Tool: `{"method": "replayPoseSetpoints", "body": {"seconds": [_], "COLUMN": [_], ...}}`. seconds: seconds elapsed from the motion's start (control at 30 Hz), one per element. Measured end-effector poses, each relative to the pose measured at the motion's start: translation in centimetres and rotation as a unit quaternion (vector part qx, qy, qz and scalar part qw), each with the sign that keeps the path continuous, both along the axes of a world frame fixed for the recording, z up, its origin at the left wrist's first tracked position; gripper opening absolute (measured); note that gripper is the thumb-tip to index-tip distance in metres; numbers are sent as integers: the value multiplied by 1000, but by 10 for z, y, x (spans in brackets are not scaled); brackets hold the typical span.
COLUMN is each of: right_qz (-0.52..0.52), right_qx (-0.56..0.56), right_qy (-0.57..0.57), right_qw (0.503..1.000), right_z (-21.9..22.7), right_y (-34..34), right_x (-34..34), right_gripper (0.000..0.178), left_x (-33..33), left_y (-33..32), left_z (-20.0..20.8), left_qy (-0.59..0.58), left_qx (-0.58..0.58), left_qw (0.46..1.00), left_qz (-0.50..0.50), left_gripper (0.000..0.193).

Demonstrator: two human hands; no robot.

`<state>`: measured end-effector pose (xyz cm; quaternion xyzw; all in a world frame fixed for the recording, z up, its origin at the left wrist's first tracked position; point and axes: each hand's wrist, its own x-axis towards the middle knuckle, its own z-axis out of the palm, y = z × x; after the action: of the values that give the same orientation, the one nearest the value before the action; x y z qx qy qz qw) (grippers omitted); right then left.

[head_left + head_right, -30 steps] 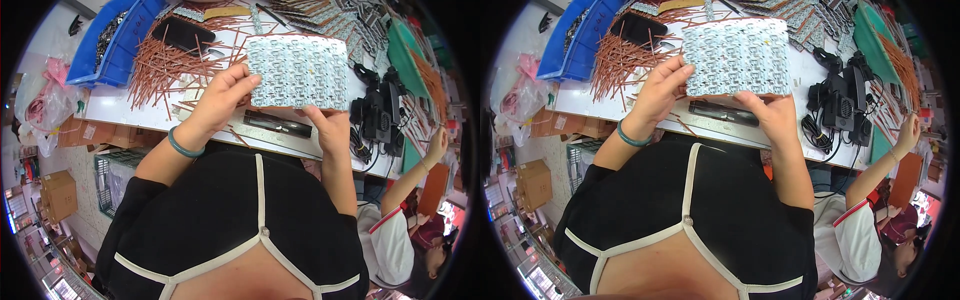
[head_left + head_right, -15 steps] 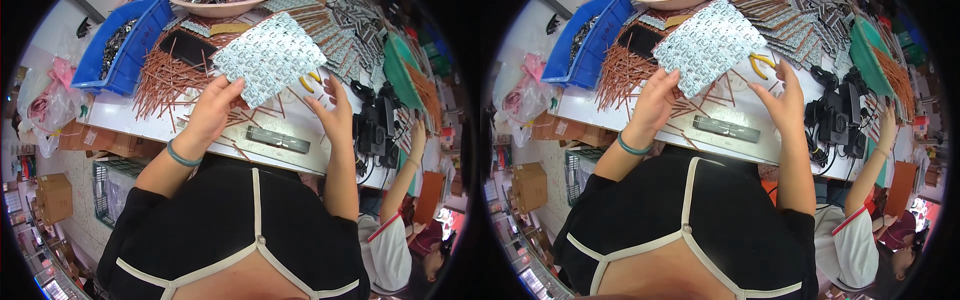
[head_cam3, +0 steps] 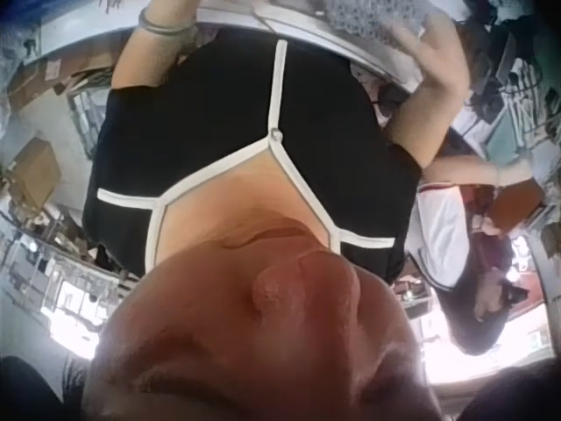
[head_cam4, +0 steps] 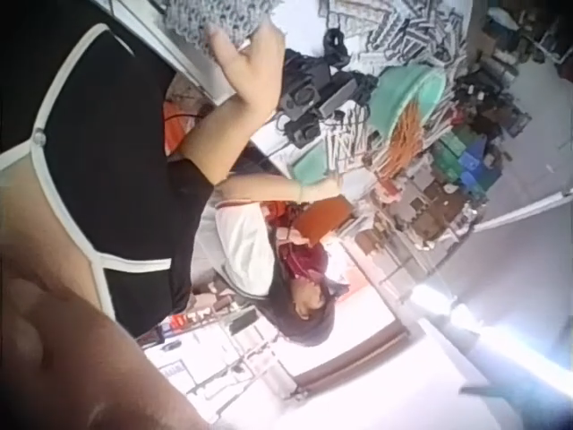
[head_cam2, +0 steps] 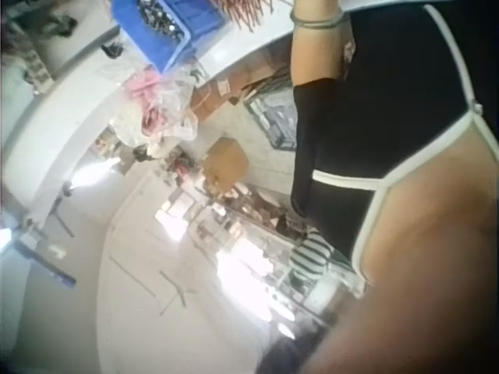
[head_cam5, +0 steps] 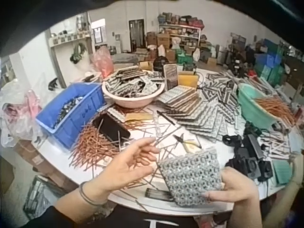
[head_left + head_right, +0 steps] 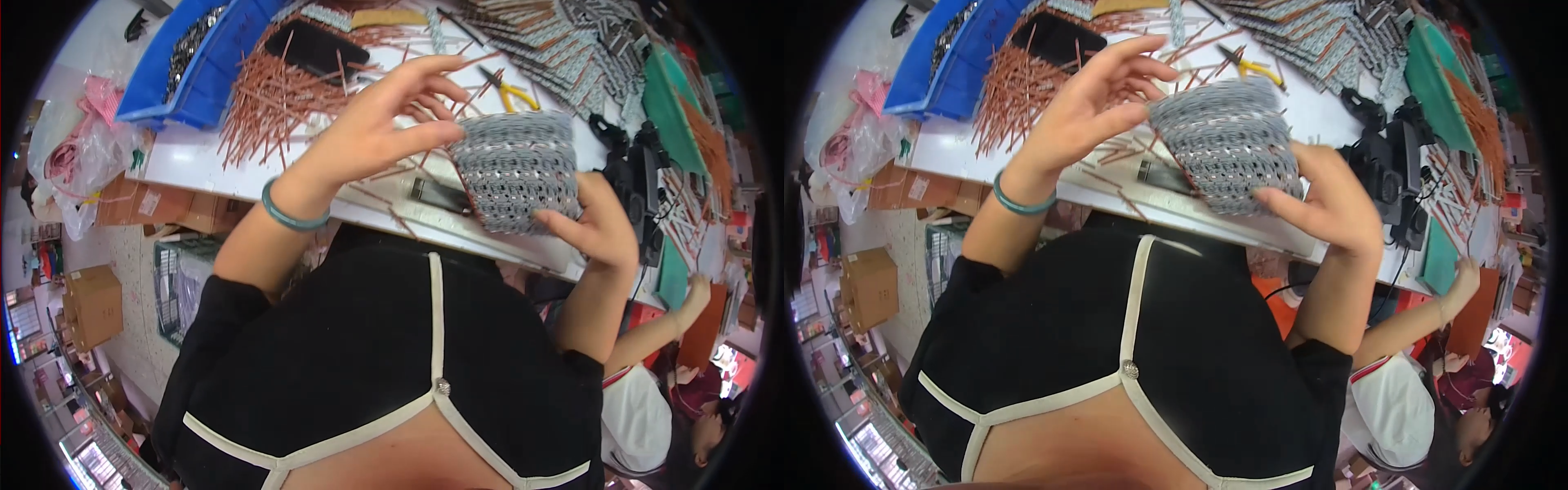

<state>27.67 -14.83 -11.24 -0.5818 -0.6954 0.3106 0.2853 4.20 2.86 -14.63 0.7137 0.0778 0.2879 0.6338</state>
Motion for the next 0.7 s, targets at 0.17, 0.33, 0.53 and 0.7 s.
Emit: {"method": "replayPoseSetpoints", "body": {"seconds": [0.17,0.33,0.53,0.7], "right_qz": [-149,-216,-251,-274], "right_qx": [13,-26,98,101], "right_qy": [57,106,-7,-18], "right_qw": [987,970,963,956], "right_z": [-6,-62,-64,-68], "right_y": [10,-13,-26,-30], "right_x": [-15,-13,-22,-27], "right_gripper": [35,35,24,24], "left_x": [2,-11,-9,-5], "left_y": [-4,-32,-32,-23], "left_z": [-23,-51,-56,-47], "left_qy": [84,64,60,60], "left_qx": [124,-79,96,160], "left_qw": [989,993,992,984], "left_qz": [7,57,63,59], "left_gripper": [22,23,23,24]}}
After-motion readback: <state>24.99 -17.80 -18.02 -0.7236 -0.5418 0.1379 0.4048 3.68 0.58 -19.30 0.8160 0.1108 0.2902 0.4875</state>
